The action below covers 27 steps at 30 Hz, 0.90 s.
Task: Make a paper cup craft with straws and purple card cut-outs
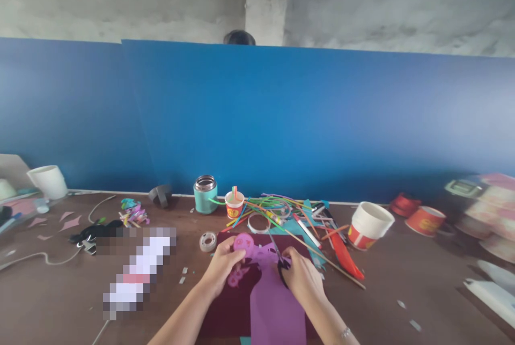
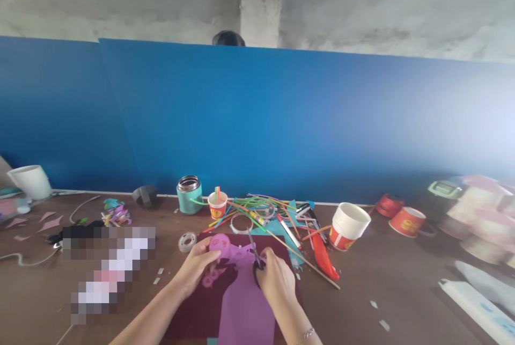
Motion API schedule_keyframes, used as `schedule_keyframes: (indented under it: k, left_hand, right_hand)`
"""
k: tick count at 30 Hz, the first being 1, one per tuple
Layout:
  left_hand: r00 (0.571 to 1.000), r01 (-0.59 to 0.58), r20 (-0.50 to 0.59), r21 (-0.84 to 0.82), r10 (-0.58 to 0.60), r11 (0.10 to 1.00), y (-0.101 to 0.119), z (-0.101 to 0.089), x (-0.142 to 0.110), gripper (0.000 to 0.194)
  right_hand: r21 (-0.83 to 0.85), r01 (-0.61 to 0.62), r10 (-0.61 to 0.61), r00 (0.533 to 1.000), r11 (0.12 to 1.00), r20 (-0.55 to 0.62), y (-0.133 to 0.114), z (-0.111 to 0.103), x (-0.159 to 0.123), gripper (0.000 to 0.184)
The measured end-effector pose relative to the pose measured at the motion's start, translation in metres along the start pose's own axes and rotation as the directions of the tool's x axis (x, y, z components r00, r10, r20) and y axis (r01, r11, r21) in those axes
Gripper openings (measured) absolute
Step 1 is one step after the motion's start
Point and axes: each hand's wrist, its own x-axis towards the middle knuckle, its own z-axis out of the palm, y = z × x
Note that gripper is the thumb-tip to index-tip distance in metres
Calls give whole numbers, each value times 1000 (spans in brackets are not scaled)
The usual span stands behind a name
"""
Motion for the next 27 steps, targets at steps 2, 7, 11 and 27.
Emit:
schedule_keyframes:
  k: [2, 7, 11, 27]
  left_hand:
    - [999, -10, -39, -5, 10, 1000, 1, 1, 0, 37]
    - [988, -74, -137, 6, 75, 997, 5, -8, 6, 30]
    - [972, -103, -196, 152, 133, 983, 12, -21, 10, 27]
    - [972, -199, 236, 785, 14, 587, 2, -12, -11, 24]
  right_hand:
    - [17, -47, 47, 998, 999, 32, 4, 2, 3, 21]
    - [121, -53, 47, 998, 991, 50, 14, 5, 8, 42]
    - [171, -56, 41, 995, 984, 88, 18, 3, 10, 46]
    - [-26, 189, -191, 972, 982, -139, 13, 9, 0, 30]
